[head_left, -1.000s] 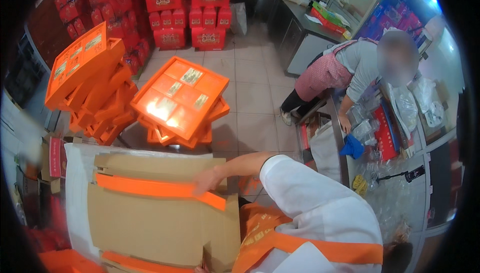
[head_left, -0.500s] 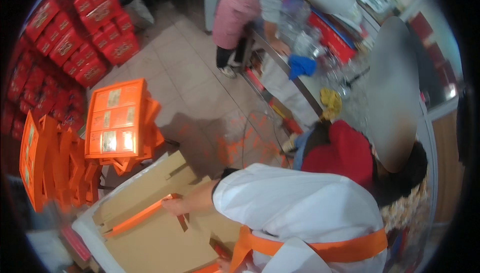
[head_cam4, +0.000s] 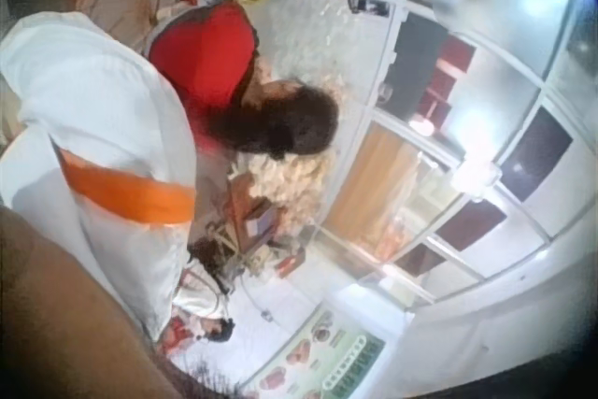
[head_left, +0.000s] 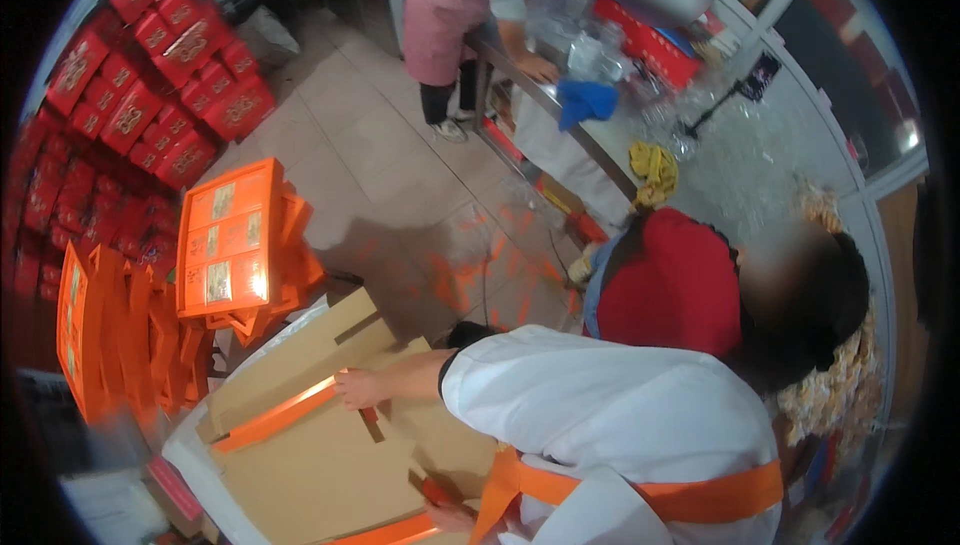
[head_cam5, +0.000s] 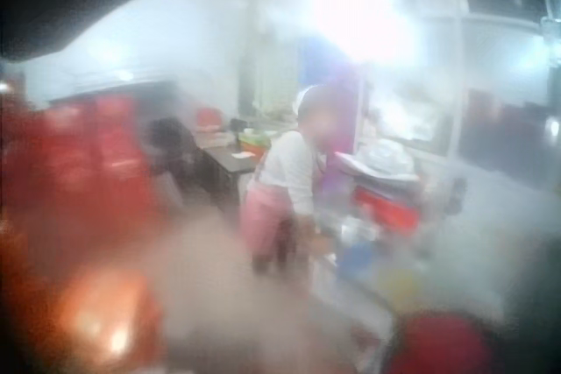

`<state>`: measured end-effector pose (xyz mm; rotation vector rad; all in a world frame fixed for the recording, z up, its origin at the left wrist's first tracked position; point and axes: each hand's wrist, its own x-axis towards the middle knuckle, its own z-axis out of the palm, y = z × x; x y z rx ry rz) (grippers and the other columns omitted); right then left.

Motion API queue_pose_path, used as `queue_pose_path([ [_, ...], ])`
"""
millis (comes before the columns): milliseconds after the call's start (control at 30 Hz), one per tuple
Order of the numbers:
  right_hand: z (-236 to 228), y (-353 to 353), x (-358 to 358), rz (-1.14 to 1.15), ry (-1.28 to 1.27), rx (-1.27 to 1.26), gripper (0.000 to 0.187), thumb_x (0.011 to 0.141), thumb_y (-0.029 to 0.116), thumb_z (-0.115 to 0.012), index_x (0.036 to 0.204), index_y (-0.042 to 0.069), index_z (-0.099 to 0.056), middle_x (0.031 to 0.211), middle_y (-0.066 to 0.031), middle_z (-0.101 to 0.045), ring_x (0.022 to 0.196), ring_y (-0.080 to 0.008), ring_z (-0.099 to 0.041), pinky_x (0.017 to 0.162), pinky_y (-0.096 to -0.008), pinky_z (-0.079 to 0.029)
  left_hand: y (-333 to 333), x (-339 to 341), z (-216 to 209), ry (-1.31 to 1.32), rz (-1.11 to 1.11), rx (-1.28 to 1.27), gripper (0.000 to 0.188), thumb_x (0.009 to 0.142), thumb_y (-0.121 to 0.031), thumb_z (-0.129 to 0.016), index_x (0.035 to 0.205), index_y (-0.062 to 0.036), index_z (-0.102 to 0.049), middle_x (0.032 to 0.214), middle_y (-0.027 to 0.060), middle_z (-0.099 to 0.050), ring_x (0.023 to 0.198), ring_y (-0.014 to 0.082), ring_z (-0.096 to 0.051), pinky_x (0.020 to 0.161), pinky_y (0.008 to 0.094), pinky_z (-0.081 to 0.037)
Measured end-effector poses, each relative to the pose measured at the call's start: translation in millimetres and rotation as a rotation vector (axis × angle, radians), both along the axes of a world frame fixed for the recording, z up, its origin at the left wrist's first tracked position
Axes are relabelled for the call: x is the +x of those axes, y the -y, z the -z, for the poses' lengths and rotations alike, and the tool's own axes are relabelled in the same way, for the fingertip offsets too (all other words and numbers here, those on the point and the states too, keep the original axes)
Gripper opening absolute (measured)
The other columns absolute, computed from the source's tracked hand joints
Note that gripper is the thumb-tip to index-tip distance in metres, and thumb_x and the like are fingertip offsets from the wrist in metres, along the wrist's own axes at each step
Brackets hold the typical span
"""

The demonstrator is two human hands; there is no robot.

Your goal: The person assembles orange cardboard boxes by folding flat pieces into frames and inserting smaller orange boxes into the compartments. The person repeatedly folds frames, places small boxes inside, and stacks the completed units on the table.

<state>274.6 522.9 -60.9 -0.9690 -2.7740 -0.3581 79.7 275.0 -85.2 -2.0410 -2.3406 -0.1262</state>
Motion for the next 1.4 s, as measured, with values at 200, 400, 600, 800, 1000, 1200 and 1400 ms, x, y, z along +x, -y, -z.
queue_pose_path([
  [200,15,-22,8,-0.127,-0.063,-0.160,0.003,0.073,0.019,-0.053,0.075,0.017,-0.054,0.074,0.0018,-0.055,0.082,-0.0198,-0.049,0.073,-0.0341,-0.036,27,8,2,0.001,-0.074,0.024,0.035,0.081,-0.019,-0.058,0.111,-0.0034,-0.053,0.096,0.0140,-0.059,0.085,0.0288,-0.054,0.081,0.0428,-0.039],
  [400,16,-39,18,-0.329,-0.294,-0.307,0.011,0.078,0.023,-0.052,0.077,0.012,-0.054,0.076,-0.0044,-0.056,0.078,-0.0224,-0.050,0.069,-0.0382,-0.039,37,2,3,0.022,-0.131,0.057,0.035,0.081,-0.019,-0.058,0.112,-0.0033,-0.053,0.097,0.0141,-0.059,0.085,0.0288,-0.054,0.081,0.0427,-0.040],
  [600,-2,-61,27,-0.169,-0.019,-0.692,0.018,0.078,0.029,-0.055,0.076,0.013,-0.062,0.065,-0.0108,-0.054,0.060,-0.0245,-0.050,0.054,-0.0362,-0.039,30,4,-35,0.200,0.039,0.143,0.050,0.079,0.000,-0.050,0.127,-0.0097,-0.045,0.086,0.0109,-0.053,0.078,0.0262,-0.052,0.065,0.0377,-0.041],
  [800,-44,-55,16,-0.368,0.556,-0.248,0.070,0.081,0.010,-0.047,0.137,0.041,-0.018,0.095,-0.0050,-0.054,0.086,-0.0274,-0.054,0.063,-0.0361,-0.046,34,-2,-30,0.143,-0.066,0.217,0.053,0.071,0.001,-0.053,0.123,-0.0098,-0.049,0.085,0.0088,-0.051,0.078,0.0245,-0.052,0.068,0.0350,-0.044],
  [1000,-27,-86,37,-0.616,0.205,-0.464,0.060,0.074,0.002,-0.047,0.130,0.019,-0.036,0.095,-0.0056,-0.054,0.087,-0.0270,-0.051,0.074,-0.0366,-0.044,43,8,-23,0.324,-0.133,0.382,0.045,0.071,0.000,-0.056,0.115,-0.0050,-0.052,0.098,0.0115,-0.057,0.089,0.0250,-0.057,0.076,0.0362,-0.046],
  [1200,-28,-76,35,-0.673,0.300,-0.237,0.057,0.075,0.003,-0.048,0.130,0.019,-0.038,0.101,-0.0019,-0.052,0.088,-0.0233,-0.048,0.075,-0.0346,-0.041,41,0,-47,0.172,0.005,0.287,0.042,0.071,-0.003,-0.055,0.113,-0.0037,-0.052,0.107,0.0114,-0.055,0.097,0.0238,-0.054,0.086,0.0351,-0.042],
  [1400,-46,-67,26,-0.654,0.440,-0.261,0.062,0.076,0.002,-0.045,0.134,0.019,-0.033,0.101,-0.0042,-0.050,0.085,-0.0238,-0.047,0.078,-0.0347,-0.039,71,2,-61,0.174,0.131,-0.092,0.056,0.071,-0.004,-0.054,0.125,-0.0035,-0.040,0.125,0.0132,-0.043,0.115,0.0265,-0.042,0.095,0.0376,-0.035],
])
